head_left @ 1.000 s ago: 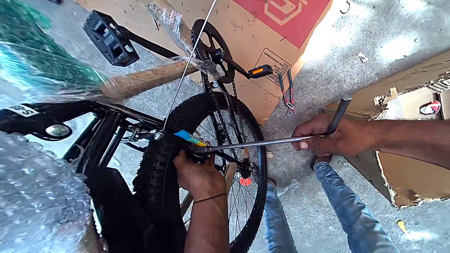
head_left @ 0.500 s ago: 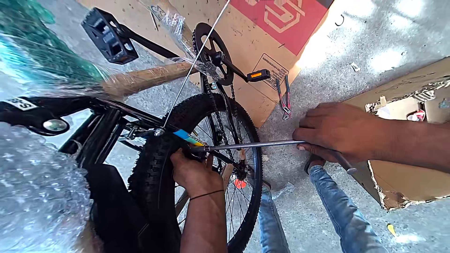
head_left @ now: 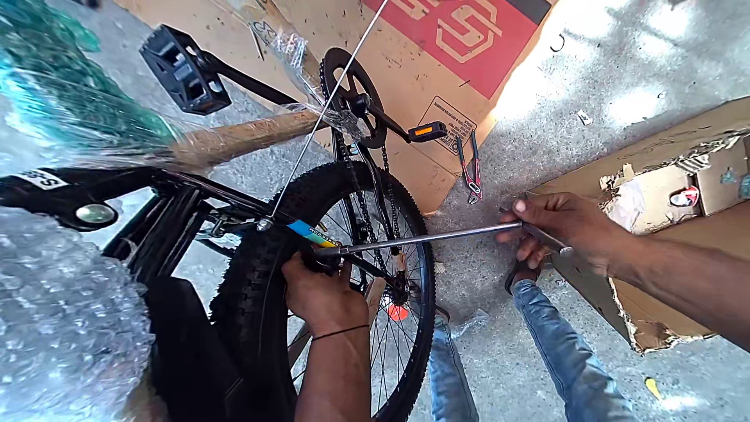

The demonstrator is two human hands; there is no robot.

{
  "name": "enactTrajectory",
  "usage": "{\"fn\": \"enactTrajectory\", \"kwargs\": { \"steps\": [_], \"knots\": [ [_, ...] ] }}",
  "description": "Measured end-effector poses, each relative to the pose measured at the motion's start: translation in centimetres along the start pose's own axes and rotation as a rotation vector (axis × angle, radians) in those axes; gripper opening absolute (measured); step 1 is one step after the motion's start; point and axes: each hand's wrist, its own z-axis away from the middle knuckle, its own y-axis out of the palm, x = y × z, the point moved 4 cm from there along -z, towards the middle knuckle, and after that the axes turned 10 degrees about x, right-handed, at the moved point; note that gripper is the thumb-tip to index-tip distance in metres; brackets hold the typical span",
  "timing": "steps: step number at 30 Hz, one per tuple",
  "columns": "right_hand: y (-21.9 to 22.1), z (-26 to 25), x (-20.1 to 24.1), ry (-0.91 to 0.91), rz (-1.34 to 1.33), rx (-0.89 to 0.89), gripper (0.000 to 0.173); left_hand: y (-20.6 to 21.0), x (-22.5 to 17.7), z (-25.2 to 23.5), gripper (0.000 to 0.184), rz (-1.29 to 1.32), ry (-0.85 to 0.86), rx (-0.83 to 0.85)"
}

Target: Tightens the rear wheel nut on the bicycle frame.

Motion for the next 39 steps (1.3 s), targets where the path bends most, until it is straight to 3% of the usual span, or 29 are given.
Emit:
{"fn": "enactTrajectory", "kwargs": {
  "steps": [2, 5, 8, 10, 13, 16, 17, 21, 25, 29, 35, 37, 39],
  "knots": [
    [-0.1, -0.6, 0.0, 0.085, -0.138, -0.044, 0.032, 0.1, -0.1, -0.1, 0.038, 0.004, 0.006, -0.003],
    [-0.2, -0.4, -0.6, 0.185, -0.274, 0.029, 0.022, 0.0, -0.2, -0.1, 0.036, 0.009, 0.031, 0.003],
    [-0.5, 0.2, -1.2, 0.223, -0.326, 0.151, 0.024, 0.0, -0.1, -0.2, 0.035, 0.021, 0.021, 0.000],
    [-0.4, 0.1, -0.5, 0.178, -0.282, 0.094, 0.029, -0.1, 0.0, -0.2, 0.034, 0.038, 0.010, 0.004],
    [0.8, -0.2, 2.1, -0.097, 0.119, 0.044, 0.034, 0.1, -0.2, -0.1, 0.033, 0.042, 0.008, -0.002],
    [1.6, 0.2, 3.7, -0.561, 0.754, 0.068, 0.021, 0.0, -0.2, -0.2, 0.033, 0.043, 0.010, 0.010],
    [1.8, 0.3, 4.0, -0.632, 0.891, 0.090, 0.021, 0.0, -0.1, -0.2, 0.033, 0.052, 0.012, 0.008],
    [2.1, -0.1, 3.5, -0.557, 1.228, 0.254, 0.041, 0.1, 0.0, -0.3, 0.033, 0.081, 0.026, 0.005],
    [2.1, -1.3, 3.1, -0.471, 1.289, 0.404, 0.050, 0.1, -0.2, -0.1, 0.030, 0.087, 0.037, 0.019],
    [2.8, -1.0, 3.0, -0.507, 1.711, 0.418, 0.069, 0.1, -0.1, -0.1, 0.029, 0.073, 0.037, 0.016],
    [5.2, 0.6, 2.1, -0.717, 2.107, 0.145, 0.058, 0.2, -0.2, -0.1, 0.030, 0.083, 0.017, -0.010],
    [6.0, 1.8, 2.6, -0.680, 2.133, -0.050, 0.052, 0.1, -0.2, -0.1, 0.030, 0.080, 0.016, -0.004],
    [6.4, 2.5, 2.8, -0.510, 2.157, -0.275, 0.050, 0.0, -0.1, -0.2, 0.032, 0.071, 0.017, 0.002]
  ]
}}
